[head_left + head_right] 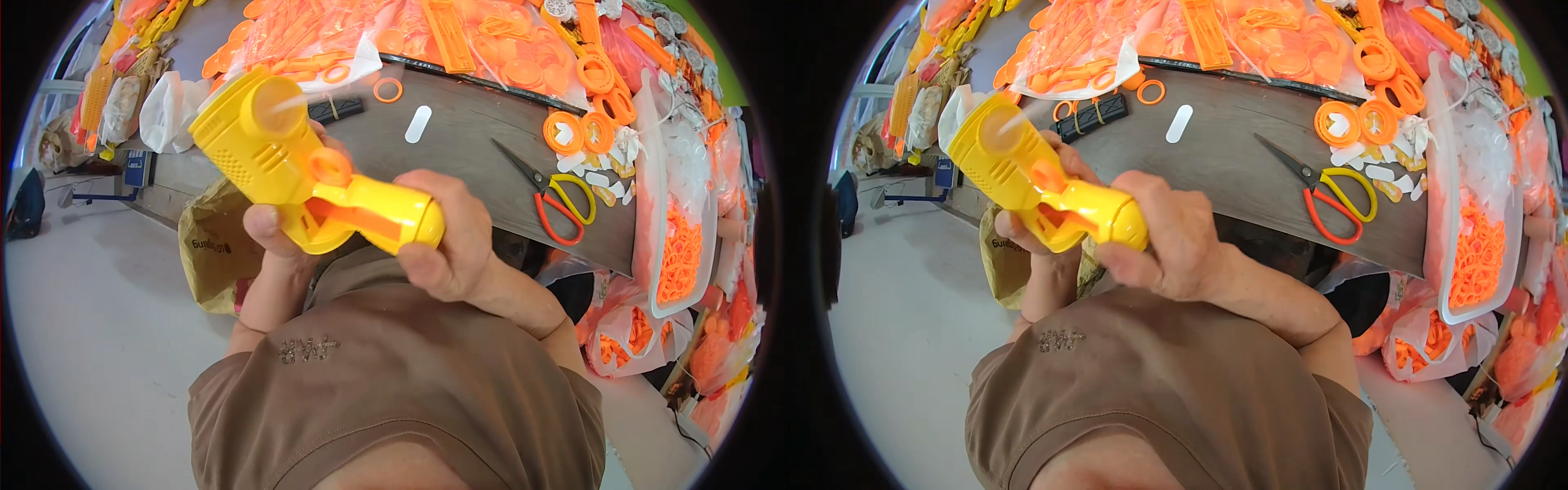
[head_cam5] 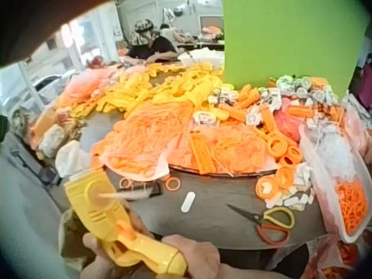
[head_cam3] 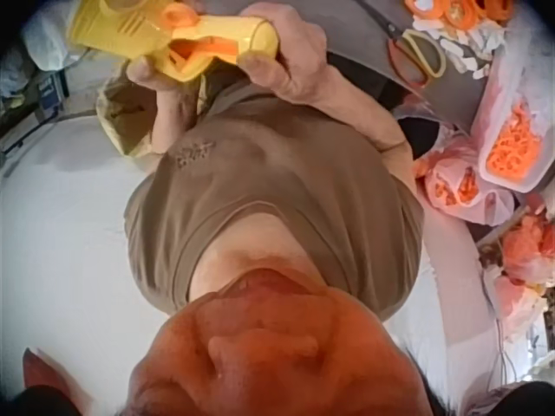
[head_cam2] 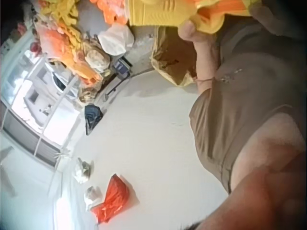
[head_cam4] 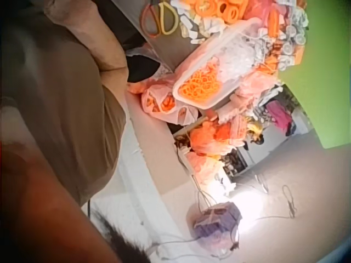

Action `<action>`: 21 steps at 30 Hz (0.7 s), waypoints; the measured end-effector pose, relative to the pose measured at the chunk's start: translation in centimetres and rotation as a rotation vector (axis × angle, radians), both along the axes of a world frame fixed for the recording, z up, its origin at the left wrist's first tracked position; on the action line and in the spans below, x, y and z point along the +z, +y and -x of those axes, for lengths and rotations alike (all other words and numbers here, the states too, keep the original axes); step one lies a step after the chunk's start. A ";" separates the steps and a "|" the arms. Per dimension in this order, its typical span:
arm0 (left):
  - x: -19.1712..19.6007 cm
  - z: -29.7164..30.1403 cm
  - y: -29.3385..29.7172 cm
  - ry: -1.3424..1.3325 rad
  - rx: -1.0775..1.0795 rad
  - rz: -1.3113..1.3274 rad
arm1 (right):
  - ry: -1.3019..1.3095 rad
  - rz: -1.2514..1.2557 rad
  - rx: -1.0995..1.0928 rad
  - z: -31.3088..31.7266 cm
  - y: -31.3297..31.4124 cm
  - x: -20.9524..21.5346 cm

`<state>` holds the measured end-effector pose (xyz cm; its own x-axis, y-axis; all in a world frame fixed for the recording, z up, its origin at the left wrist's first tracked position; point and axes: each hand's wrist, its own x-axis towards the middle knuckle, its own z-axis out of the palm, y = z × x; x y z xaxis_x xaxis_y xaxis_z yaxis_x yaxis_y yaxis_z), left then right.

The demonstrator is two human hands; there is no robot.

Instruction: Assembling components of a yellow toy gun at a cluttered workbench.

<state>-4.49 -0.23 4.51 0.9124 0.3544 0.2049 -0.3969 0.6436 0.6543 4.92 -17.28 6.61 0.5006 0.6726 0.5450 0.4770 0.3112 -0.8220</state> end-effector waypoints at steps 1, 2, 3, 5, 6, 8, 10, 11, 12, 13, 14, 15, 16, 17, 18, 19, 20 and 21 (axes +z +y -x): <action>0.1 -0.3 -0.1 -0.017 0.001 -0.008 | -0.023 0.034 -0.026 -0.3 0.0 0.1; 0.8 0.3 -1.2 0.162 0.209 -0.028 | 0.001 -0.022 0.014 -0.6 0.2 -0.5; 0.8 0.6 -1.1 0.162 0.207 -0.028 | 0.001 -0.022 0.012 -0.8 0.2 -1.1; 0.8 1.4 -0.4 -0.002 0.066 -0.369 | 0.130 -0.125 0.142 -1.1 0.2 -2.1; 1.7 2.0 -1.0 0.187 0.110 -0.224 | 0.132 -0.126 0.149 -1.0 0.3 -2.1; 1.3 1.1 0.0 0.027 0.012 -0.211 | -0.077 -0.121 0.085 -0.8 0.5 -2.2; 0.9 0.9 0.3 -0.120 -0.096 -0.081 | -0.182 -0.069 0.063 -0.2 0.0 -1.7; 0.7 0.9 0.7 -0.118 -0.092 -0.084 | -0.181 -0.061 0.080 -0.2 0.0 -1.7; 0.5 0.7 1.1 -0.140 -0.093 -0.167 | -0.180 -0.063 0.084 -0.3 0.1 -1.7; 0.4 0.6 1.4 -0.162 -0.095 -0.251 | -0.248 -0.099 0.020 -0.4 0.3 -1.6; 0.6 0.6 1.2 -0.161 -0.090 -0.253 | -0.315 -0.135 -0.045 -0.5 0.4 -1.5; 0.9 0.3 0.9 -0.133 -0.032 -0.198 | -0.315 -0.138 -0.043 -0.7 0.4 -1.3; 1.2 0.2 0.7 -0.105 0.026 -0.143 | -0.344 -0.102 -0.073 -0.9 0.3 -1.2; 1.1 0.0 1.5 -0.105 0.029 -0.147 | -0.372 -0.067 -0.103 -1.0 0.2 -1.2; 1.0 -0.4 3.0 -0.229 -0.046 -0.141 | -0.372 -0.070 -0.102 -0.9 0.1 -1.3; 0.9 -0.7 3.9 -0.352 -0.119 -0.135 | -0.351 -0.033 -0.075 -0.7 -0.1 -1.6; 1.0 -0.8 4.0 -0.343 -0.114 -0.159 | -0.329 0.005 -0.049 -0.5 -0.2 -1.7; 0.9 -0.9 4.3 -0.344 -0.111 -0.160 | -0.330 0.004 -0.046 -0.4 -0.2 -1.7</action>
<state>-3.59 4.04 5.38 0.8117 0.1959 0.5503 -0.5442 0.5960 0.5905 5.33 -17.53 4.90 0.3274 0.6559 0.6802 0.7310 0.2803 -0.6222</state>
